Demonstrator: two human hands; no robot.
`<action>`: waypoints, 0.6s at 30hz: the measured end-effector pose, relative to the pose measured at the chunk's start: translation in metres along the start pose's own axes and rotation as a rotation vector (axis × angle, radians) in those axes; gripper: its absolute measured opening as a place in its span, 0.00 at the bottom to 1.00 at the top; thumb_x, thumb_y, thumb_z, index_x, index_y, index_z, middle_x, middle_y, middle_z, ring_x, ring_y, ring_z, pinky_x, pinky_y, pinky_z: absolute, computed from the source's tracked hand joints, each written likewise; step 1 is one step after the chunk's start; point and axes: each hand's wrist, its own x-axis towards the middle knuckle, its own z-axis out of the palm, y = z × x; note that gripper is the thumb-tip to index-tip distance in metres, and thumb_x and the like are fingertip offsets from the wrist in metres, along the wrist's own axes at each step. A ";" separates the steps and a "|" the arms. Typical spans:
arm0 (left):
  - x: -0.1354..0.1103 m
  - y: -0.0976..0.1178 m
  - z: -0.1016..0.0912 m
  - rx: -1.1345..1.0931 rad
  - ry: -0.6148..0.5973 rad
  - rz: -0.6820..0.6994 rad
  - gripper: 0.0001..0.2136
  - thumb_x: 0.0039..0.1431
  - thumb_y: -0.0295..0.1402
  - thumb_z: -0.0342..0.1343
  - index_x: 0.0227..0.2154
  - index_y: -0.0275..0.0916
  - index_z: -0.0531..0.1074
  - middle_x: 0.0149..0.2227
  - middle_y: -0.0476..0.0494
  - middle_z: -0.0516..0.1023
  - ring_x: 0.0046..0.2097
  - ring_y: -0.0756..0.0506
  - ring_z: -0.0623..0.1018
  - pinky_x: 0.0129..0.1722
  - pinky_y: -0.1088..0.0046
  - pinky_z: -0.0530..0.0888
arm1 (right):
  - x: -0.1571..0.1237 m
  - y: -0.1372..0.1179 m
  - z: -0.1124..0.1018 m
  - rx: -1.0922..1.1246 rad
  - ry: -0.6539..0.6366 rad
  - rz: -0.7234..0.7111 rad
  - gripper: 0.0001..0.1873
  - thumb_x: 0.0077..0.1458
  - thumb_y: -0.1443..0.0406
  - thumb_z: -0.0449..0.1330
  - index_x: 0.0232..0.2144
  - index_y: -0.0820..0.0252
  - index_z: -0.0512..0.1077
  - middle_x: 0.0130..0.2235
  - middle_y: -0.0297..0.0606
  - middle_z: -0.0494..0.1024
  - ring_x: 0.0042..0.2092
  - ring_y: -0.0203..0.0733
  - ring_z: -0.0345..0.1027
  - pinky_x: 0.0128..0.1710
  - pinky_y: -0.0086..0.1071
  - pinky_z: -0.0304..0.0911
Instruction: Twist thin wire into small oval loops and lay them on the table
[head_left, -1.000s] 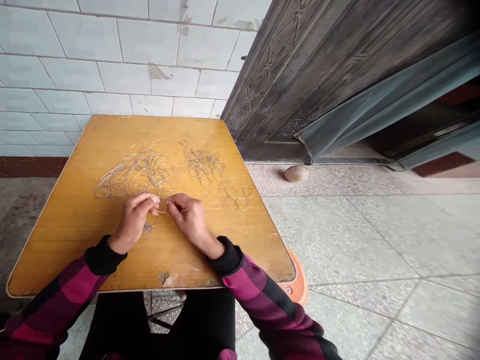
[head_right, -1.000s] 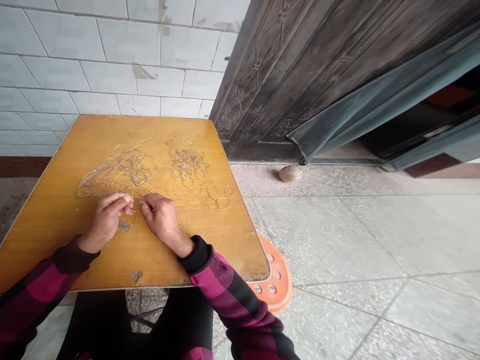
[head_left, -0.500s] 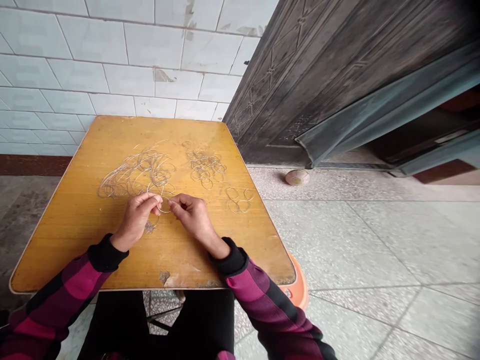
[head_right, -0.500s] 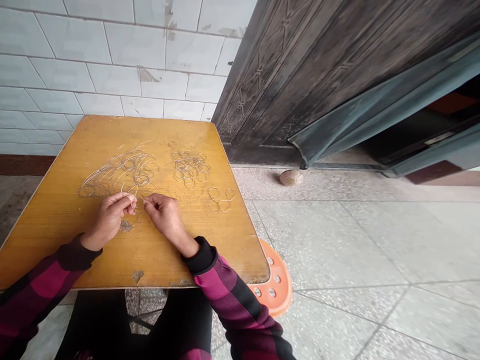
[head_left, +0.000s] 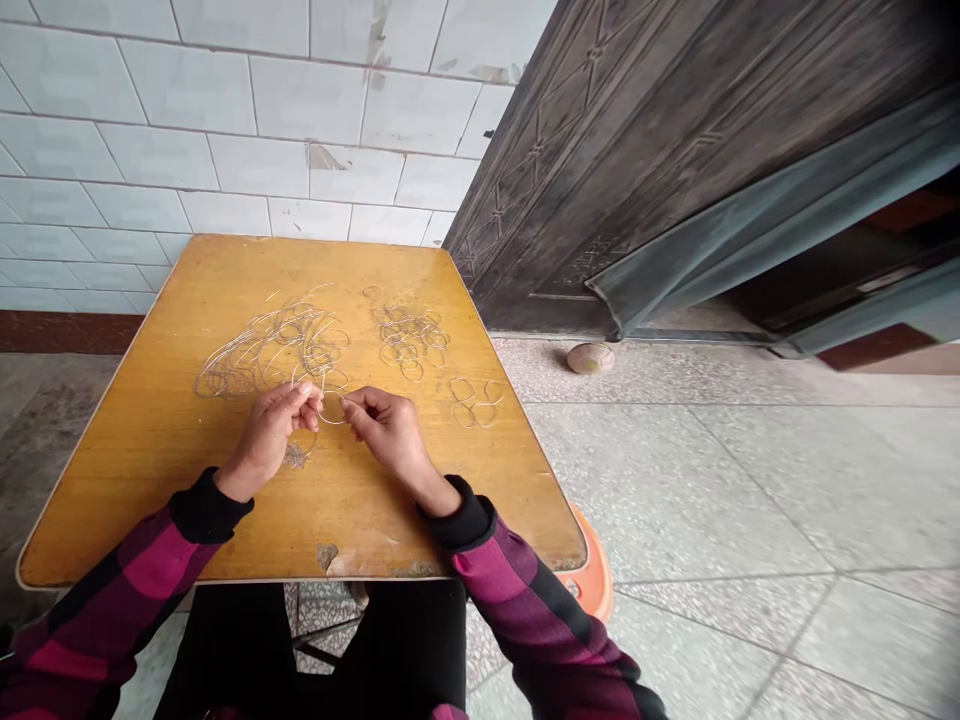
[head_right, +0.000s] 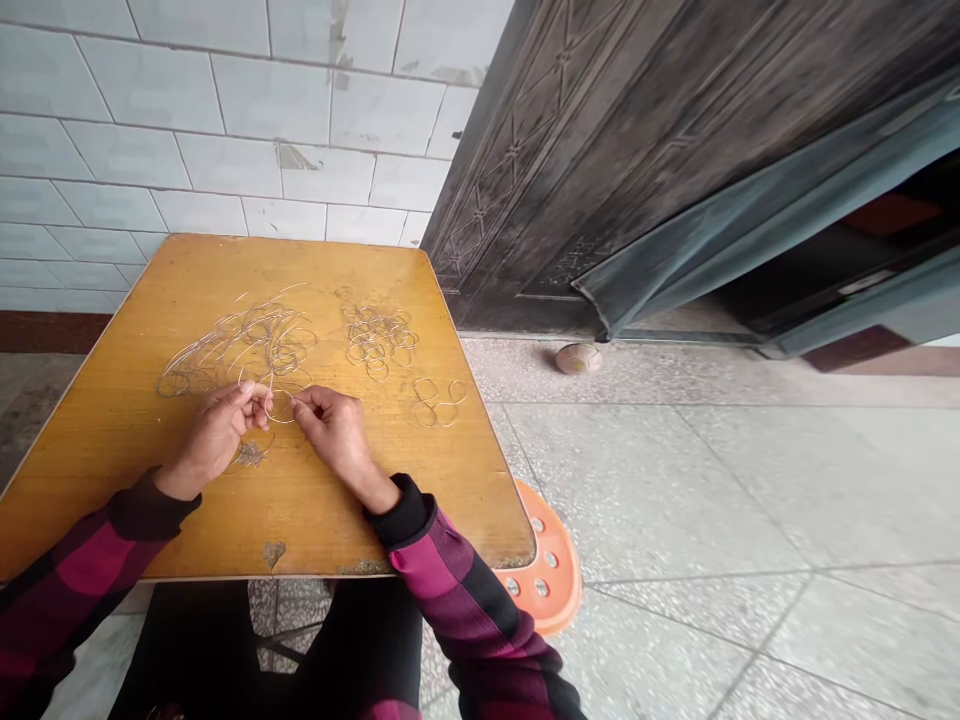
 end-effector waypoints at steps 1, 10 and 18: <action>0.000 0.001 0.000 0.005 -0.001 0.003 0.15 0.53 0.45 0.59 0.28 0.36 0.75 0.29 0.48 0.73 0.26 0.52 0.71 0.28 0.75 0.69 | 0.001 0.000 0.000 0.005 0.004 0.007 0.13 0.57 0.59 0.57 0.26 0.62 0.72 0.19 0.30 0.68 0.21 0.31 0.60 0.23 0.26 0.55; 0.000 0.006 -0.003 0.080 0.104 0.023 0.12 0.49 0.41 0.63 0.32 0.37 0.76 0.35 0.46 0.75 0.29 0.51 0.72 0.29 0.75 0.70 | -0.002 0.015 -0.044 0.037 0.107 0.061 0.14 0.56 0.57 0.56 0.29 0.63 0.72 0.21 0.31 0.72 0.21 0.31 0.64 0.23 0.25 0.60; -0.001 0.002 -0.002 0.171 0.031 0.027 0.12 0.48 0.42 0.63 0.31 0.38 0.77 0.29 0.48 0.74 0.29 0.49 0.72 0.29 0.74 0.71 | -0.032 0.048 -0.104 -0.324 0.283 0.252 0.09 0.55 0.65 0.55 0.29 0.63 0.73 0.18 0.31 0.72 0.20 0.33 0.66 0.23 0.25 0.60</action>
